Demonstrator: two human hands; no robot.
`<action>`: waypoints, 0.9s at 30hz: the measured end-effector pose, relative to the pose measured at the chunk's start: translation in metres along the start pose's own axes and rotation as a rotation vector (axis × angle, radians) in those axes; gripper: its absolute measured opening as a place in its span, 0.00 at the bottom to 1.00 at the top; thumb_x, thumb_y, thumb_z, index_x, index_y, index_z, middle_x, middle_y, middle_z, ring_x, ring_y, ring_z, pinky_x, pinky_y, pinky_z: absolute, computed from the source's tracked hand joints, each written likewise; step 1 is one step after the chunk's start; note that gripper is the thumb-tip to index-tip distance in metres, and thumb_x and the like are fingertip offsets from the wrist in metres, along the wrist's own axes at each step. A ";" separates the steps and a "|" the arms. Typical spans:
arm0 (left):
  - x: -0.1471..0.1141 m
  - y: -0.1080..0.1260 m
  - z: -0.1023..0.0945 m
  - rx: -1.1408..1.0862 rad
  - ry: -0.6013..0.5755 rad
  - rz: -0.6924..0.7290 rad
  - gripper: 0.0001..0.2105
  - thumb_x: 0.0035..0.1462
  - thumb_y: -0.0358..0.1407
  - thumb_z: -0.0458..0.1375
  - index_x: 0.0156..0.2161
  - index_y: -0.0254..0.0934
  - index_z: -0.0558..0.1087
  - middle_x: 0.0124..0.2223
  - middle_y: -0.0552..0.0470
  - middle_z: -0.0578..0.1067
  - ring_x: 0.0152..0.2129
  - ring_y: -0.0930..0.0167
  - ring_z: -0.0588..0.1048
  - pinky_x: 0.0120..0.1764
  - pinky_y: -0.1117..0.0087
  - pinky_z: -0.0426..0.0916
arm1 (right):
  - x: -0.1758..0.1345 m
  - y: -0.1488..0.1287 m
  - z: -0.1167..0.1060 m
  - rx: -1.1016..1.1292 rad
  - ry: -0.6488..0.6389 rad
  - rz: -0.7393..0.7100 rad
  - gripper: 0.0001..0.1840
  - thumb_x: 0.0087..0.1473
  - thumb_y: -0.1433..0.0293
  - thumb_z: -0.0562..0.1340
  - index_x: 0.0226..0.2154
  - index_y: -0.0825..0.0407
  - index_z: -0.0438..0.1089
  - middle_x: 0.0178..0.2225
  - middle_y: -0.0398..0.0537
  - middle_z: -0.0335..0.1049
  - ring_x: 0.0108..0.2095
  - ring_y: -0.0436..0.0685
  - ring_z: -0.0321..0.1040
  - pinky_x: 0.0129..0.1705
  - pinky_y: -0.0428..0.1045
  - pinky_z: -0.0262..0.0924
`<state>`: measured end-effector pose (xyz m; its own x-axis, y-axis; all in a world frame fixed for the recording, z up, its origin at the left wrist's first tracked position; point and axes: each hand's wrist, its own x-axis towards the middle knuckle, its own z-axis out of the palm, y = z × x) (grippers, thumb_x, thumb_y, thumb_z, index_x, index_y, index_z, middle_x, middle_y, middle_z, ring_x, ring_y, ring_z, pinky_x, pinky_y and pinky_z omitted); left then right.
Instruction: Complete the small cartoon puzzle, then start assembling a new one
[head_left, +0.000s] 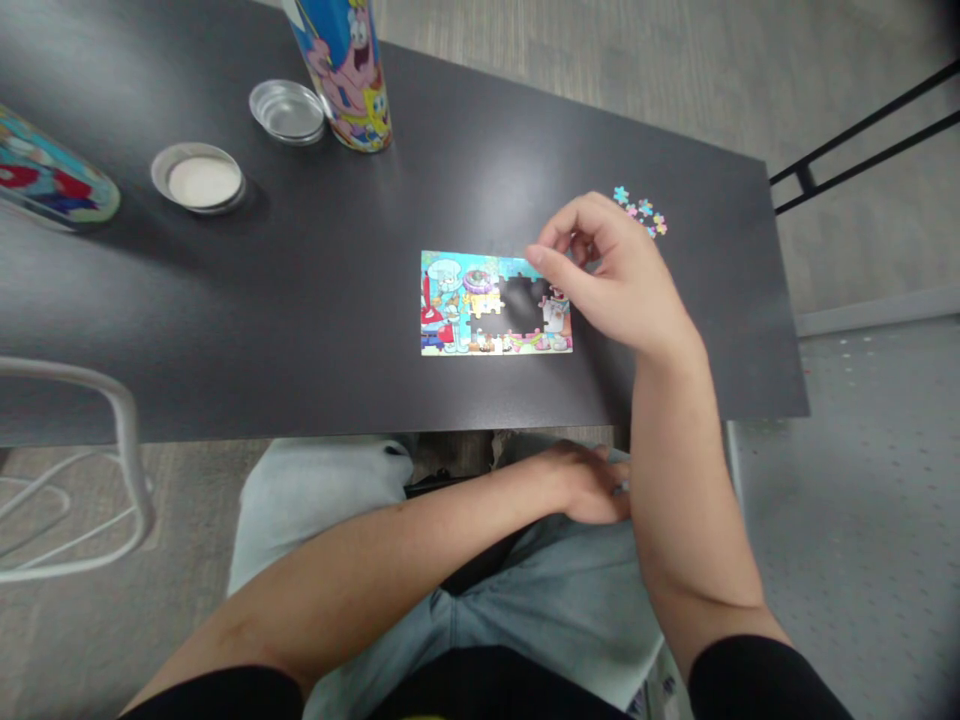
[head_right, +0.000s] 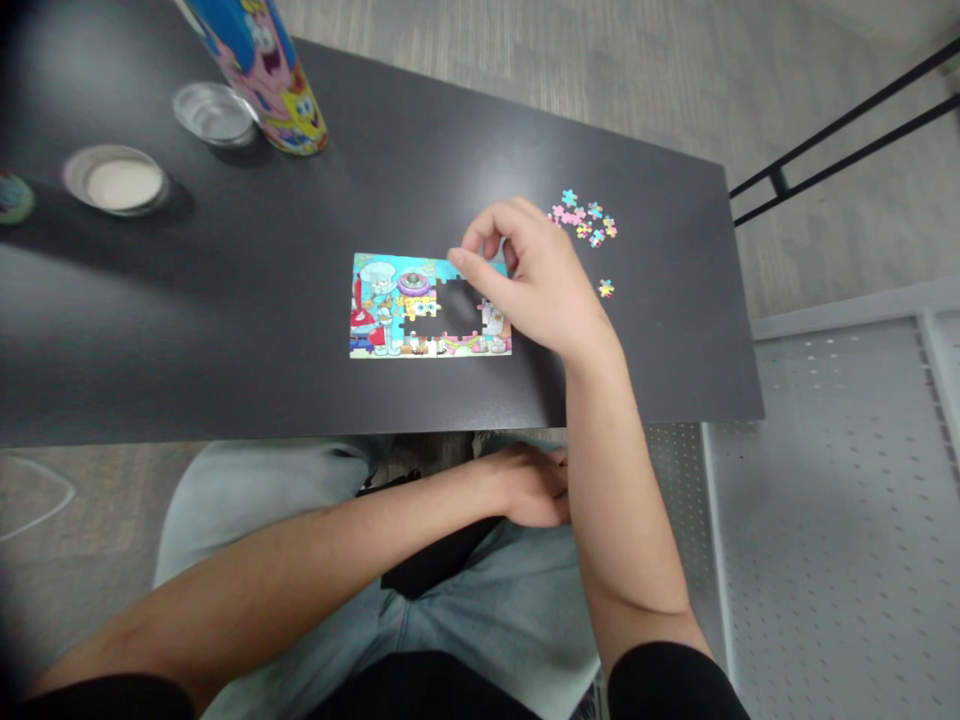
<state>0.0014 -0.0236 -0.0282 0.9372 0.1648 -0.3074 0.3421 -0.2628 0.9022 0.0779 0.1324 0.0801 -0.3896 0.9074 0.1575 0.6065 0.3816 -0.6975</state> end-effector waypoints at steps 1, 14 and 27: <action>-0.002 0.001 -0.001 -0.004 -0.009 -0.025 0.39 0.83 0.63 0.52 0.84 0.45 0.77 0.89 0.28 0.73 0.73 0.36 0.87 0.71 0.39 0.84 | -0.001 0.004 -0.007 0.007 0.053 -0.004 0.10 0.79 0.66 0.78 0.43 0.42 0.80 0.45 0.51 0.81 0.44 0.65 0.72 0.55 0.65 0.74; -0.008 0.011 -0.016 0.077 -0.080 -0.068 0.50 0.83 0.60 0.52 0.99 0.43 0.51 0.89 0.25 0.73 0.77 0.36 0.84 0.75 0.40 0.82 | -0.053 0.061 -0.092 -0.005 0.359 0.461 0.19 0.64 0.91 0.76 0.40 0.51 0.85 0.34 0.41 0.78 0.31 0.52 0.62 0.42 0.59 0.55; -0.010 0.012 -0.017 0.077 -0.085 -0.114 0.51 0.81 0.63 0.55 0.99 0.49 0.51 0.89 0.32 0.74 0.71 0.39 0.88 0.74 0.42 0.83 | -0.062 0.081 -0.094 0.003 0.097 0.420 0.15 0.57 0.63 0.87 0.40 0.41 0.85 0.35 0.42 0.80 0.37 0.61 0.69 0.46 0.60 0.62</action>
<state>-0.0049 -0.0121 -0.0089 0.8932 0.1174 -0.4340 0.4478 -0.3198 0.8350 0.2166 0.1241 0.0797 -0.0421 0.9963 -0.0755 0.6962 -0.0249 -0.7174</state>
